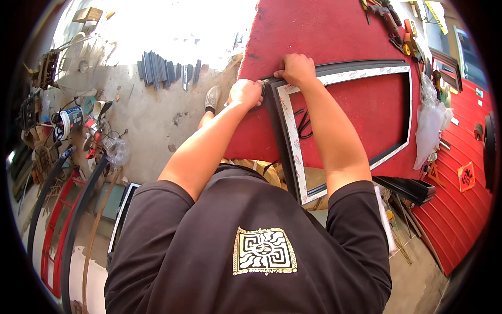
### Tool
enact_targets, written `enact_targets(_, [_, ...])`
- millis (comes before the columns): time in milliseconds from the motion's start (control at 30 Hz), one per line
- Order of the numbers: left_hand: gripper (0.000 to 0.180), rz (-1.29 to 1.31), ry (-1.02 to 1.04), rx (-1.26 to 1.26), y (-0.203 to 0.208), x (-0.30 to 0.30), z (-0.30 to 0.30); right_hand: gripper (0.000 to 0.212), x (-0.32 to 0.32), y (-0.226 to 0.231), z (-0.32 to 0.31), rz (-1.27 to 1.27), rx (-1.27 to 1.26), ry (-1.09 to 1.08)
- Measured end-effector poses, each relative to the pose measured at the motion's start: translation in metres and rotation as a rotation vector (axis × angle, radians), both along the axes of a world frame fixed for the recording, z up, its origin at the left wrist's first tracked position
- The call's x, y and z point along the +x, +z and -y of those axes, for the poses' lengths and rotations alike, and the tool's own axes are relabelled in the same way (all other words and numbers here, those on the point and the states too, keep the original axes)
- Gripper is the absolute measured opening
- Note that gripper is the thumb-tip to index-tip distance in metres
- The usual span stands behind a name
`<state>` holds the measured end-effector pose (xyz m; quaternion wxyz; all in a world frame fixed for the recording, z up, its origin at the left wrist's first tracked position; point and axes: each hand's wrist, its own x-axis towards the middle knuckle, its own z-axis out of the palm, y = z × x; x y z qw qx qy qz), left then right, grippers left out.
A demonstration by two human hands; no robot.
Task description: The person cuts a black rubber strip using scissors and then manually presses the strip into the channel along the edge of a metal window frame resting on a red work surface.
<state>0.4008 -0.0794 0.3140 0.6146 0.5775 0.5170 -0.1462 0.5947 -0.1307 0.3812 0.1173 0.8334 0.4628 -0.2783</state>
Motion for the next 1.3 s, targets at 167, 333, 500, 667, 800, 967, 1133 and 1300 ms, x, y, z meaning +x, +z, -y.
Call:
enact_targets(167, [0.034, 0.036, -0.186, 0.286, -0.003, -0.017, 0.017, 0.019, -0.046, 0.004, 0.043, 0.013, 0.73, -0.173])
enact_targets(333, [0.041, -0.003, -0.319, 0.419, 0.028, -0.028, 0.022, 0.018, -0.154, 0.028, 0.108, -0.38, 0.825, -0.632])
enact_targets(500, [0.027, 0.021, -0.098, 0.009, 0.028, -0.026, 0.019, 0.05, -0.221, -0.005, 0.158, -0.842, 0.538, -1.064])
enact_targets(667, [0.023, 0.097, 0.154, -0.19, 0.021, -0.023, 0.023, 0.065, -0.241, -0.026, 0.145, -1.098, 0.607, -1.093])
enact_targets(800, [0.024, 0.119, 0.267, -0.358, 0.016, -0.017, 0.02, 0.055, -0.248, -0.033, 0.119, -1.426, 0.744, -1.19])
enact_targets(967, [0.022, 0.074, 0.175, -0.392, 0.009, -0.014, 0.008, 0.05, -0.271, -0.031, 0.122, -1.551, 0.628, -1.114])
enact_targets(1133, [0.025, 0.104, 0.064, -0.391, 0.003, -0.008, 0.009, 0.041, -0.334, -0.064, 0.158, -1.517, 0.452, -1.109])
enact_targets(1300, [0.022, 0.097, -0.103, -0.317, -0.001, -0.007, 0.0, 0.04, -0.372, -0.05, 0.199, -0.982, 0.521, -1.367])
